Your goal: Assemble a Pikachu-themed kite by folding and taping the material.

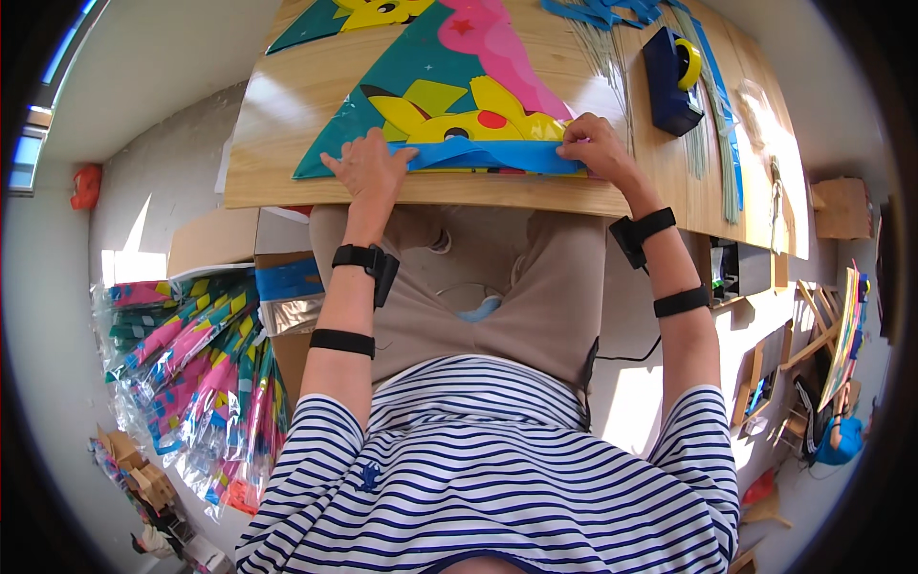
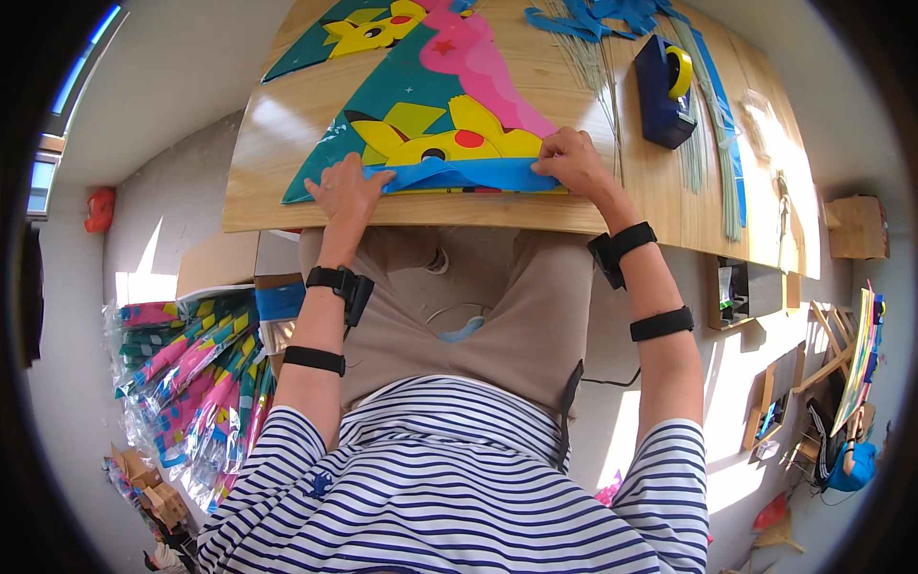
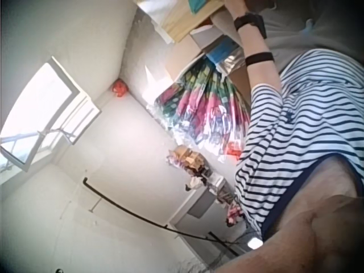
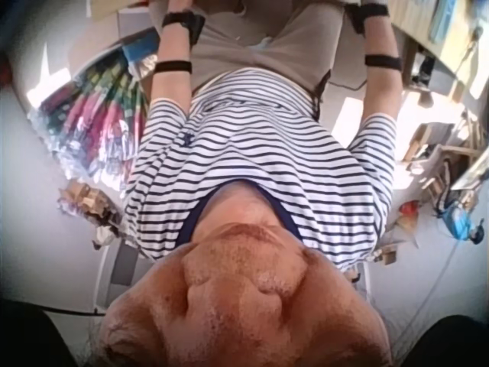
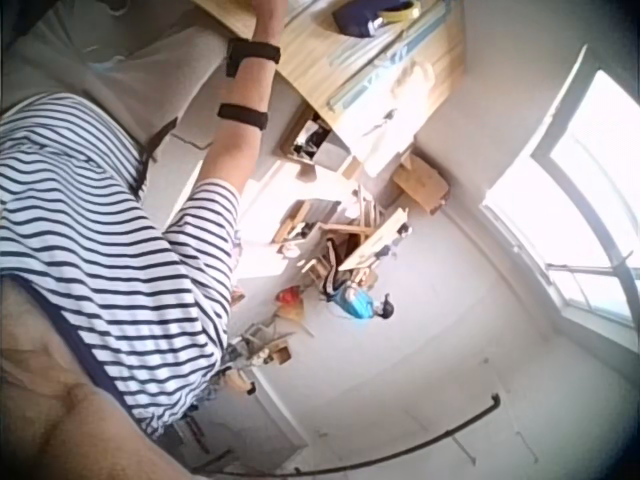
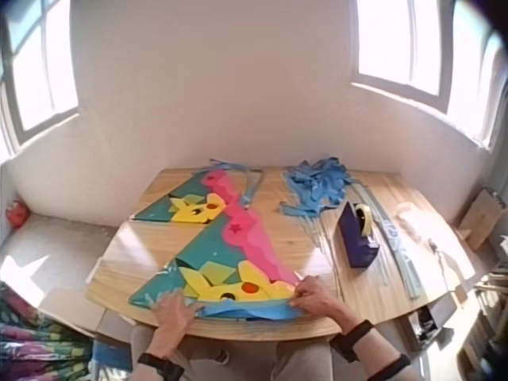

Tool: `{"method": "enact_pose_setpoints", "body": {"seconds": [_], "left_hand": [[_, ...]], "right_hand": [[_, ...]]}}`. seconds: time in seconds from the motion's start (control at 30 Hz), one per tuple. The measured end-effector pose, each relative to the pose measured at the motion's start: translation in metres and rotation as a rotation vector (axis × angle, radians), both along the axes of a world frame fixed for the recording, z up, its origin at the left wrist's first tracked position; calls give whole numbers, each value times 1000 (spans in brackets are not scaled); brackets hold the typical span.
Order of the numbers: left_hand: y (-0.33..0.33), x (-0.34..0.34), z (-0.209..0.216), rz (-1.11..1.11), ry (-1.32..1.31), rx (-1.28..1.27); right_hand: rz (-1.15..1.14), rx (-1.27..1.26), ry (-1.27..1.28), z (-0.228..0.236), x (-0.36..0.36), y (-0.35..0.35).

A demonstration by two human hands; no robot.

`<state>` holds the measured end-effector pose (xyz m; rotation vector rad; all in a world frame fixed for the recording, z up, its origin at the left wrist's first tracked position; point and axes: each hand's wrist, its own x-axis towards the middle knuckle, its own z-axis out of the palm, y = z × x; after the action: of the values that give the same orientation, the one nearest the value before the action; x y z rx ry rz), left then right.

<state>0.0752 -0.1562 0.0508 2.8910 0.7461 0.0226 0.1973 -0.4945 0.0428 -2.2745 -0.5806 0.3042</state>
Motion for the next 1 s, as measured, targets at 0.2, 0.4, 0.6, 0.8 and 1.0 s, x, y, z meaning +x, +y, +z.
{"method": "enact_pose_setpoints", "body": {"seconds": [0.2, 0.4, 0.6, 0.8, 1.0], "left_hand": [[1, -1, -2, -10, -13, 19], [-2, 0, 1, -13, -4, 26], [-2, 0, 0, -3, -19, 22], [-1, -1, -1, 4, -17, 27], [3, -3, -8, -8, -45, 34]], "right_hand": [[-63, 164, 263, 9, -4, -6], [25, -52, -1, 9, -8, -3], [48, -182, -236, 5, -17, 9], [-10, -125, -233, 3, -16, 17], [-237, -124, 0, 5, -8, 12]]}}
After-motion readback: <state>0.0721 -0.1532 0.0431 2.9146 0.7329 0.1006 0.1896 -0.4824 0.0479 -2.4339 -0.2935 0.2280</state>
